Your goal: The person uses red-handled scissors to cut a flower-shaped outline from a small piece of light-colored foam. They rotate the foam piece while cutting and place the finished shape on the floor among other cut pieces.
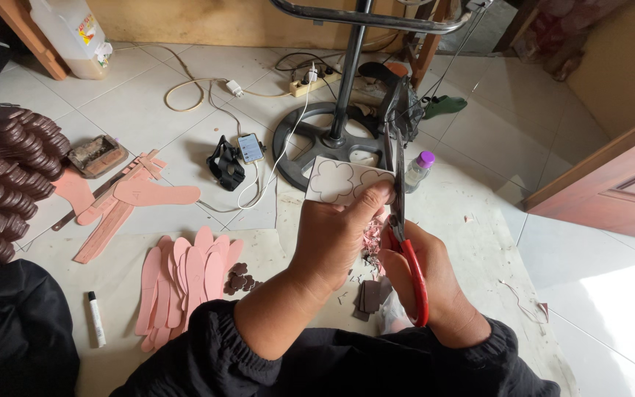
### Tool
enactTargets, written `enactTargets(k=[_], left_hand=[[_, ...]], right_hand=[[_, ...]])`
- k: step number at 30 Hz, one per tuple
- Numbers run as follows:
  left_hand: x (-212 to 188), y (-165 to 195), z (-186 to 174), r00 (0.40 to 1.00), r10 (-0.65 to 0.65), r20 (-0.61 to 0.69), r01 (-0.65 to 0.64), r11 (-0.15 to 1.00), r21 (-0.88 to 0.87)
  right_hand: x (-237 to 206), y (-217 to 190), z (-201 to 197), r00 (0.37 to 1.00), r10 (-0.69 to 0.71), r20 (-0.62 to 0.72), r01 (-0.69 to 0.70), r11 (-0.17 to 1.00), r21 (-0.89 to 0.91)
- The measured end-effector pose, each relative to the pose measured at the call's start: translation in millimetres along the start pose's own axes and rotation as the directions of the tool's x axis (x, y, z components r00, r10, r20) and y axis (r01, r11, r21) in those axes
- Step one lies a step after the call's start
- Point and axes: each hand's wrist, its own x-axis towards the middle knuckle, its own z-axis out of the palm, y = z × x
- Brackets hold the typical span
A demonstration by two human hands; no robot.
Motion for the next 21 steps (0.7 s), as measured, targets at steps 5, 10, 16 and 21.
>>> enactTargets(k=[5,10,16,21], left_hand=[[-0.1,6.1,-6.3,0.995,0.063,0.081,-0.071,0.993,0.099],[-0.5,8.0,-5.2,0.995,0.066,0.074,-0.074,0.990,0.120],[1.1,10.8,-6.4,0.990,0.111,0.089,-0.126,0.974,0.187],[0.5,10.1,-9.4,0.988,0.120,0.096,-0.139,0.964,0.226]], right_hand=[[0.6,-1.5,-3.1,0.997,-0.068,0.043,0.070,0.997,-0.040],[-0.1,-0.2,-3.4,0.999,-0.023,0.047,0.025,0.999,-0.035],[0.6,4.5,-4.7,0.998,0.064,0.022,-0.063,0.997,-0.047],[-0.9,7.6,-4.8,0.999,0.036,0.007,-0.035,0.998,-0.057]])
